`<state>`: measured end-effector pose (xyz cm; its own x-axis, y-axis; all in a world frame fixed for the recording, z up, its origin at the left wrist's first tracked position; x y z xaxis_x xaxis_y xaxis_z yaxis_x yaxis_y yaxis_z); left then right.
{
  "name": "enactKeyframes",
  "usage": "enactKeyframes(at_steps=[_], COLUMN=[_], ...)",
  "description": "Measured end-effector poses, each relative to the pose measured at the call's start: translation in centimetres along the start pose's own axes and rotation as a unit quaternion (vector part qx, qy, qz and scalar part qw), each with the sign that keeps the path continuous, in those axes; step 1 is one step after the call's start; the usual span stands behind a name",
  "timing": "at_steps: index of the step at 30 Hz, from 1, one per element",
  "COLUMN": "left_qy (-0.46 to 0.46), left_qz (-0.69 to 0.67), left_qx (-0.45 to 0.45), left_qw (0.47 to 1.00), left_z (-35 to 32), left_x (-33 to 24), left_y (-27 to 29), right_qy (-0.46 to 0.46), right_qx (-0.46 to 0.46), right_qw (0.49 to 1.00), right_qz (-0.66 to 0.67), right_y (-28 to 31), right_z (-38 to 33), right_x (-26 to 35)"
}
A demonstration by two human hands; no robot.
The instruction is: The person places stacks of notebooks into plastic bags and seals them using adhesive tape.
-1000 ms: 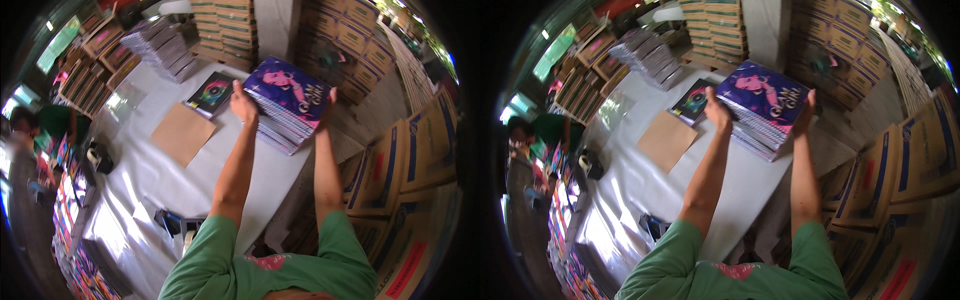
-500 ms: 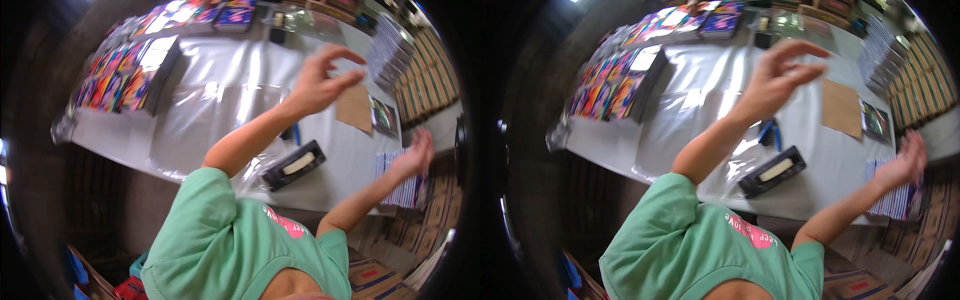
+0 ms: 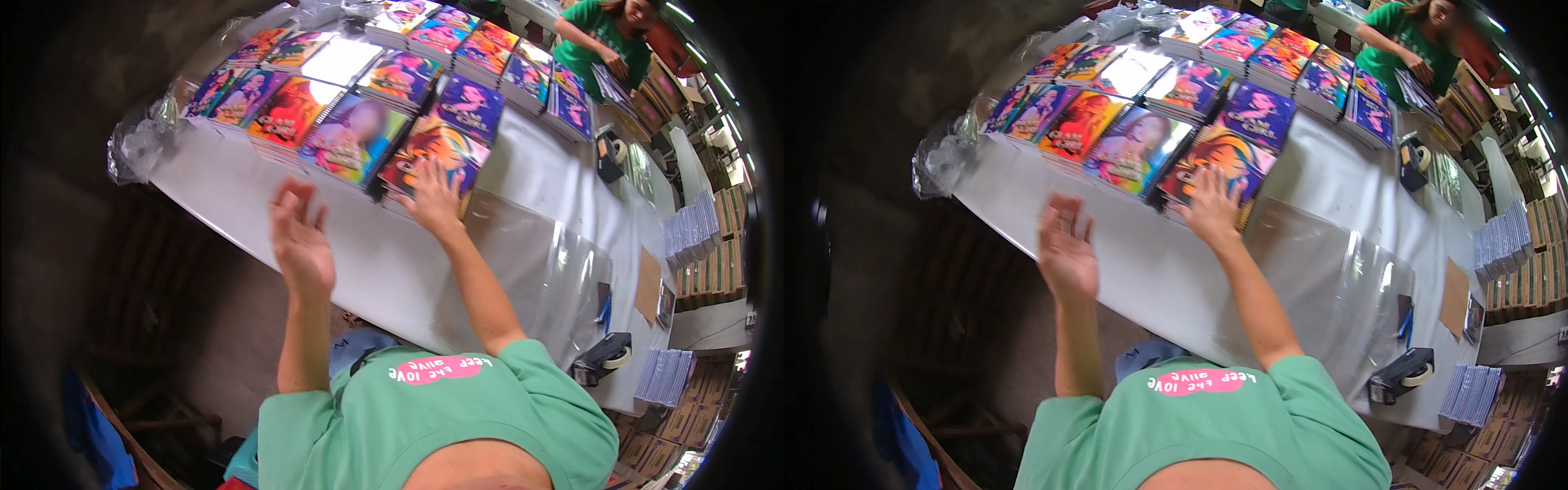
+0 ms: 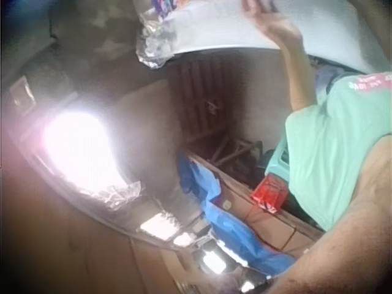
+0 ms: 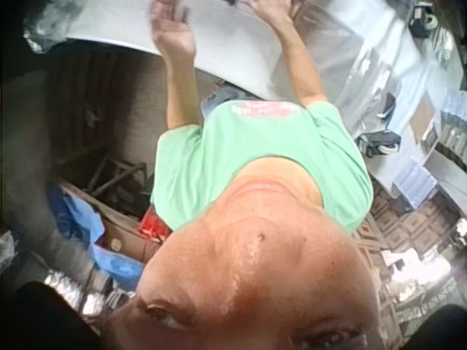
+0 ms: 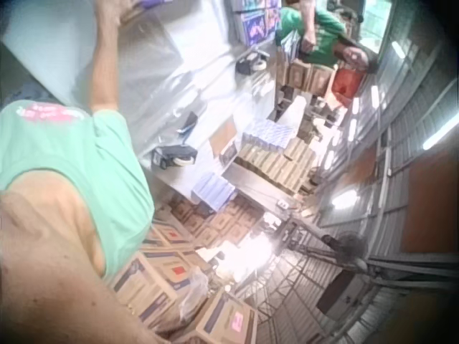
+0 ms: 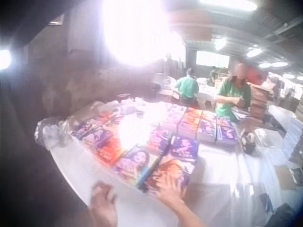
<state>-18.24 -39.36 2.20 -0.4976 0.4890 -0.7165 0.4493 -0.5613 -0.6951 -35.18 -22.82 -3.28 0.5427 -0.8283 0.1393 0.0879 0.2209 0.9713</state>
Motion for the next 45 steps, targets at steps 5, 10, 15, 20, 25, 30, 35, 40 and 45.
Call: enactKeyframes(at_steps=[5,10,15,20,25,30,35,40,45], left_qy=[0.437,0.419,0.228,0.143,0.148,0.26,0.208,0.247,0.291], left_qz=[-0.177,-0.495,-0.374,-0.204,-0.095,-0.312,-0.271,-0.264,-0.216], left_qx=[0.026,0.219,0.186,0.122,-0.097,0.055,0.162,0.104,-0.031], left_qw=[0.882,0.729,0.88,0.961,0.98,0.912,0.926,0.927,0.932], left_z=[-1.4,1.4,6.8,7.4,5.8,7.6,9.5,8.5,6.6], left_x=[9.9,6.7,-2.0,-7.5,-4.7,-1.1,-4.1,-2.6,1.2], left_y=[6.3,2.3,9.0,21.3,26.7,16.9,15.0,19.0,28.0], right_qy=[0.047,0.277,0.144,0.095,0.13,0.443,0.507,0.189,0.254], right_qx=[-0.042,0.188,-0.061,-0.054,-0.118,0.07,0.323,0.117,-0.024], right_qw=[0.996,0.91,0.892,0.988,0.901,0.503,0.674,0.937,0.953], right_qz=[0.055,0.244,0.424,-0.112,0.398,0.739,0.43,0.269,0.165], right_y=[1.7,10.3,9.5,-3.7,6.7,12.0,3.1,-3.6,-6.2], right_z=[-3.5,-5.4,6.7,7.5,3.1,6.7,14.1,21.7,14.9], right_x=[1.5,18.1,15.2,16.9,15.4,17.0,26.8,26.5,27.9])
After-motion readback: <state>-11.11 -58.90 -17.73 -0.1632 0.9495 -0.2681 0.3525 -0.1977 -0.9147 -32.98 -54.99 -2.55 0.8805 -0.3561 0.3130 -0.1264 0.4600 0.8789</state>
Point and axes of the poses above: each hand's wrist, its own z-axis towards the middle knuckle, its own y-axis out of the back of the hand, x = y × z, the point moved 9 cm from there along z, towards the middle knuckle, and after that the axes turned 7 degrees about x, right-handed, at the moved point
